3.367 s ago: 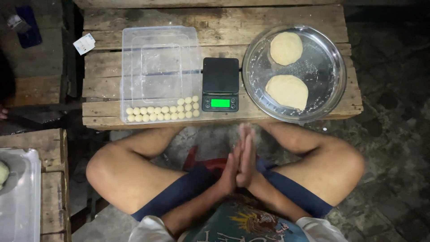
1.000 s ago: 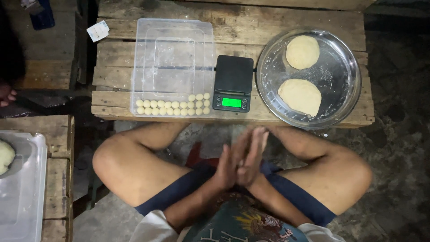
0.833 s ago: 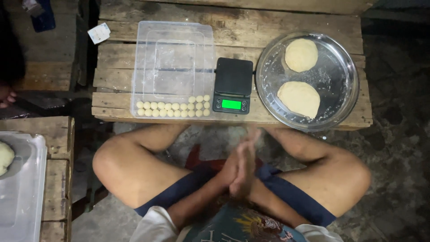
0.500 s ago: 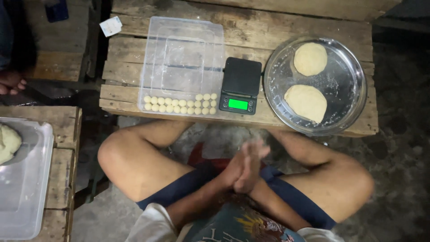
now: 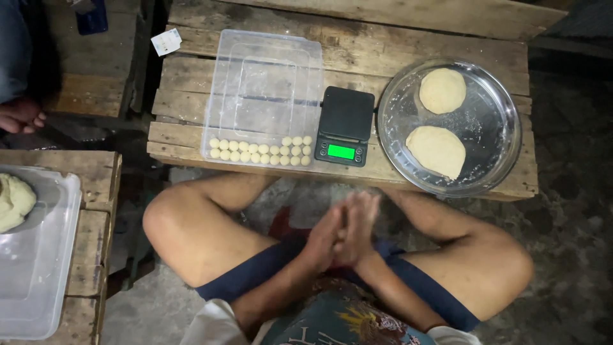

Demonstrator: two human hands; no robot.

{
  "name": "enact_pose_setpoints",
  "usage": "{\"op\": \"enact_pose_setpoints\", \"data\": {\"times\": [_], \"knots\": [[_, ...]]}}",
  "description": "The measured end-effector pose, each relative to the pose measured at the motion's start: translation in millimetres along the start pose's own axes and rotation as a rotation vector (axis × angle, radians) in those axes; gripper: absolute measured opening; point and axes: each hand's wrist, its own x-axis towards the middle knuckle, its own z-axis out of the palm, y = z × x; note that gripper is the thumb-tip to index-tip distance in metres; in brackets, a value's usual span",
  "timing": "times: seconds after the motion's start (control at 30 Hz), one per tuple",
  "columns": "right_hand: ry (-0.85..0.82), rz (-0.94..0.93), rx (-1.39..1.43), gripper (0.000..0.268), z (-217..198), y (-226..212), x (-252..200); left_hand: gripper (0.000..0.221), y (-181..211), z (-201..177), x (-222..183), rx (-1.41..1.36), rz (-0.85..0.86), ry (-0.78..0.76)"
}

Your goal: The person is portioning dough by weighing small pieces on a digital scale, rolling them into balls, and flattening larger pieces on a metal tray.

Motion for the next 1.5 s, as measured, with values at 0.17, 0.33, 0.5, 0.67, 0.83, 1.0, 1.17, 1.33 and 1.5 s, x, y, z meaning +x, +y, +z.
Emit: {"op": "enact_pose_setpoints", "data": {"times": [0.17, 0.33, 0.5, 0.67, 0.83, 1.0, 1.17, 1.33, 1.5], "knots": [[-0.259, 0.096, 0.082, 0.111, -21.5, -52.6, 60.0, 0.073, -48.1, -24.0, 10.9, 0.091, 0.649, -0.276], [-0.386, 0.16, 0.023, 0.099, -17.7, -36.2, 82.8, 0.046, -26.1, -23.3, 2.0, 0.058, 0.414, -0.075], [-0.21, 0.134, 0.015, 0.07, -9.3, 23.8, 120.0, 0.009, -117.4, -55.6, 50.4, -0.411, -0.053, 0.231], [-0.331, 0.1, -0.171, 0.049, 22.9, 101.1, 182.8, 0.017, -112.7, -57.0, 55.8, -0.294, -0.146, 0.088], [-0.42, 0.184, -0.323, 0.054, 88.5, 155.4, 205.0, 0.04, -167.4, -60.2, 66.7, 0.035, 0.324, -0.163], [-0.642, 0.456, -0.455, 0.043, 116.6, 161.8, 223.4, 0.022, -121.3, -43.8, 38.6, 0.272, 0.145, -0.096], [-0.709, 0.443, -0.466, 0.039, 124.9, 169.6, 216.1, 0.027, -112.4, -49.4, 42.4, 0.367, 0.013, -0.034], [-0.638, 0.364, -0.488, 0.035, 120.0, 169.9, 208.8, 0.034, -109.7, -47.2, 41.3, 0.313, -0.021, -0.015], [-0.67, 0.433, -0.406, 0.035, 110.3, 157.7, 214.2, 0.03, -109.2, -51.9, 43.8, 0.301, -0.081, -0.121]]}}
